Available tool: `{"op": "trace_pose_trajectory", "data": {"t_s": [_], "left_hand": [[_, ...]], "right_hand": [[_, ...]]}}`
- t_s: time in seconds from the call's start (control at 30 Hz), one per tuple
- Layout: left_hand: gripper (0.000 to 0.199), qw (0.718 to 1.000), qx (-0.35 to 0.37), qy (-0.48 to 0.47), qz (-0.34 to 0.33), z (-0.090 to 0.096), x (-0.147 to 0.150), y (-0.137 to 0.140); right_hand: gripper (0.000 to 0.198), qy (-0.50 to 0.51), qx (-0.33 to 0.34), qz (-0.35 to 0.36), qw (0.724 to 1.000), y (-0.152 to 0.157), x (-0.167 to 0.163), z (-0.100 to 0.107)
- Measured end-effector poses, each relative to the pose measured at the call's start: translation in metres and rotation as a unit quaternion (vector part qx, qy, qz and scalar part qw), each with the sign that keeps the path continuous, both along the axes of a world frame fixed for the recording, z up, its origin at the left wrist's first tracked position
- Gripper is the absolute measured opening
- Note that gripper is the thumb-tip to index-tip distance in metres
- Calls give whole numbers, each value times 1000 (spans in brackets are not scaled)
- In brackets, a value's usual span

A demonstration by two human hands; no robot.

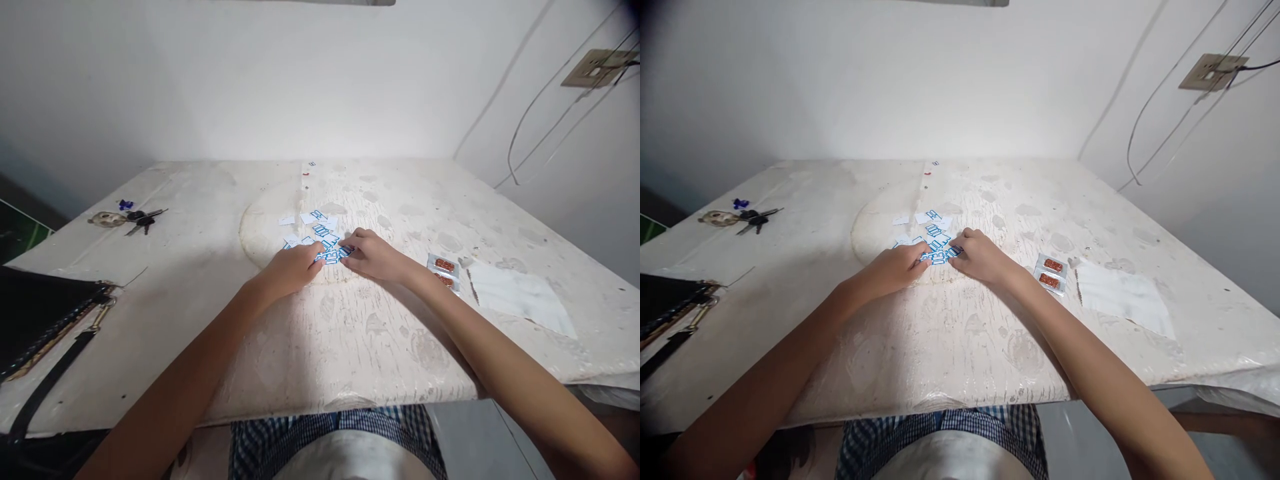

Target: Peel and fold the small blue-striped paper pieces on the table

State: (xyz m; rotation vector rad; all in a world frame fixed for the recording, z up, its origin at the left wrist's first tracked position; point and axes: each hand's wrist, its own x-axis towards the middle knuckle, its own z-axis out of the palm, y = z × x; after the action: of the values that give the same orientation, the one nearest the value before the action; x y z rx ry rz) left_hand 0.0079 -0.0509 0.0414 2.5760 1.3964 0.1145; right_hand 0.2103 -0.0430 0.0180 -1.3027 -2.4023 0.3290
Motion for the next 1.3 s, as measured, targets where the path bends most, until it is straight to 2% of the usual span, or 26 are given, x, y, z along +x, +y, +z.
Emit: {"op": "trace_pose_trajectory", "data": {"t_s": [0.13,0.33,0.43,0.53,0.7,0.87,1.0,1.07,1.17,1.3], "left_hand": [[23,1000,0,5,1,1,1,0],[21,1000,9,9,-4,1,1,-1],[22,1000,3,11,0,2,2,-1],[22,1000,-4,9,6,2,2,-1],[23,1000,-11,8,10,2,2,-1],[21,1000,-1,3,3,1,2,-1],[20,1000,11,5,-3,-1,1,0],[21,1000,13,7,-6,-2,0,1],[21,1000,19,8,-9,-5,-1,2],[22,1000,22,3,-12,-7,-2,3]], "right_hand": [[27,-24,0,-31,999,0,2,1],[24,-121,106,-6,987,1,3,1],[25,-144,125,5,982,1,4,0],[26,-105,119,1,987,1,6,0],[32,-10,74,-66,995,-3,8,7],[34,128,-21,-54,990,-7,2,17],[35,190,-67,-40,979,-4,-1,11],[33,213,-77,-33,973,-1,0,6],[42,236,-73,-15,969,2,2,2],[35,177,-31,-38,983,0,0,3]]}}
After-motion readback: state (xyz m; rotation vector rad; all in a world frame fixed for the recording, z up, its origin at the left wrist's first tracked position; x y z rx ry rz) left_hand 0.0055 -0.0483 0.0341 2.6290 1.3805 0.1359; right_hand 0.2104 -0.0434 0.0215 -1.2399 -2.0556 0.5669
